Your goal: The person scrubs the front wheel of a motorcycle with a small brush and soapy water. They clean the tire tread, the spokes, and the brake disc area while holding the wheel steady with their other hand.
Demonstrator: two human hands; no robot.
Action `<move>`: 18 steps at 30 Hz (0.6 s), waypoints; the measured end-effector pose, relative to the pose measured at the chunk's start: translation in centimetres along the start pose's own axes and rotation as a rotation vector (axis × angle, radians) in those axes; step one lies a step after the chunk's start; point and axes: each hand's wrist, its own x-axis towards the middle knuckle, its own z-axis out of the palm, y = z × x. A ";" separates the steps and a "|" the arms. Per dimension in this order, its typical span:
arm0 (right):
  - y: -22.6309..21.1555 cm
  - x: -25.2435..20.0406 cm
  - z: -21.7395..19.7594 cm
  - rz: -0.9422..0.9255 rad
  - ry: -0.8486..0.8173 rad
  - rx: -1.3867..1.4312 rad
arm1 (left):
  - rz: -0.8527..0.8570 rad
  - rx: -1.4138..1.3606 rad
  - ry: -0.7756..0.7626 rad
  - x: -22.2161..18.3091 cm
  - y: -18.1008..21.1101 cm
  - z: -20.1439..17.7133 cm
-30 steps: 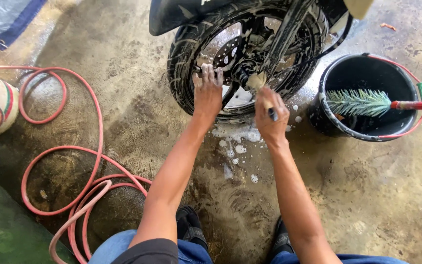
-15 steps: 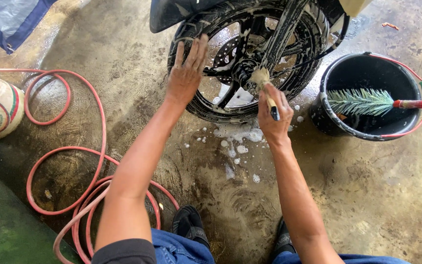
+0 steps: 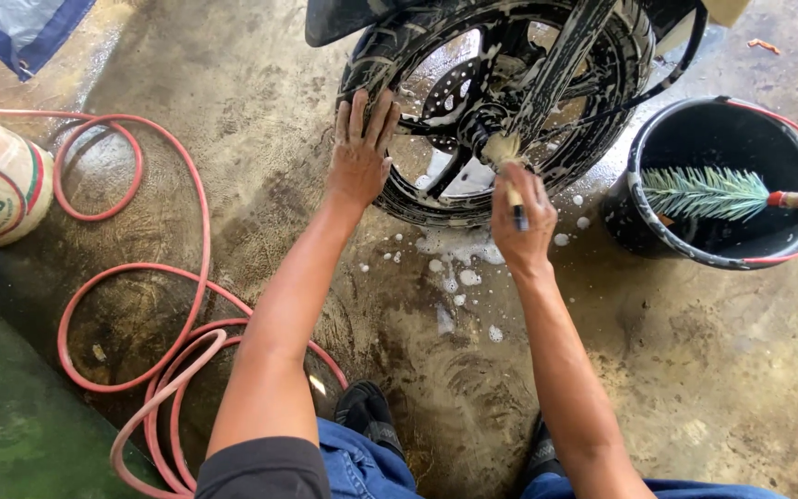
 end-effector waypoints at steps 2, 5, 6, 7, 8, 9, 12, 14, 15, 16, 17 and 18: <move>-0.4 1.0 -0.4 -0.051 0.018 0.002 | -0.031 0.034 0.083 -0.2 0.7 0.4; -0.6 1.9 -0.3 -0.086 0.033 -0.002 | -0.067 0.015 0.133 0.1 1.3 1.1; -0.6 2.0 -0.3 -0.070 0.031 -0.011 | -0.070 -0.042 0.103 0.2 1.6 1.3; -1.2 2.0 -0.1 -0.069 0.031 -0.010 | -0.069 -0.040 0.102 0.2 1.7 1.1; -1.7 2.0 0.1 -0.029 -0.033 0.013 | -0.068 -0.066 0.094 0.2 1.8 0.9; -2.2 2.1 0.3 0.007 -0.096 0.037 | -0.070 -0.091 0.086 0.3 1.9 0.7; -5.0 3.7 0.0 0.056 0.027 0.152 | -0.055 -0.046 0.109 -0.3 1.5 -1.4; -3.6 3.5 1.9 0.112 -0.010 0.134 | -0.056 -0.016 0.097 -0.3 1.4 -1.8; -2.8 3.4 2.8 0.170 -0.046 0.112 | -0.053 0.011 0.088 -0.3 1.2 -2.0; -3.1 3.3 3.9 0.169 -0.043 0.115 | -0.054 0.015 0.089 -0.3 1.1 -1.7; -3.2 3.2 4.9 0.274 -0.051 0.324 | -0.055 0.019 0.132 -0.5 1.2 -1.5; -3.3 3.1 5.9 0.379 -0.061 0.534 | -0.056 0.024 0.176 -0.6 1.3 -1.2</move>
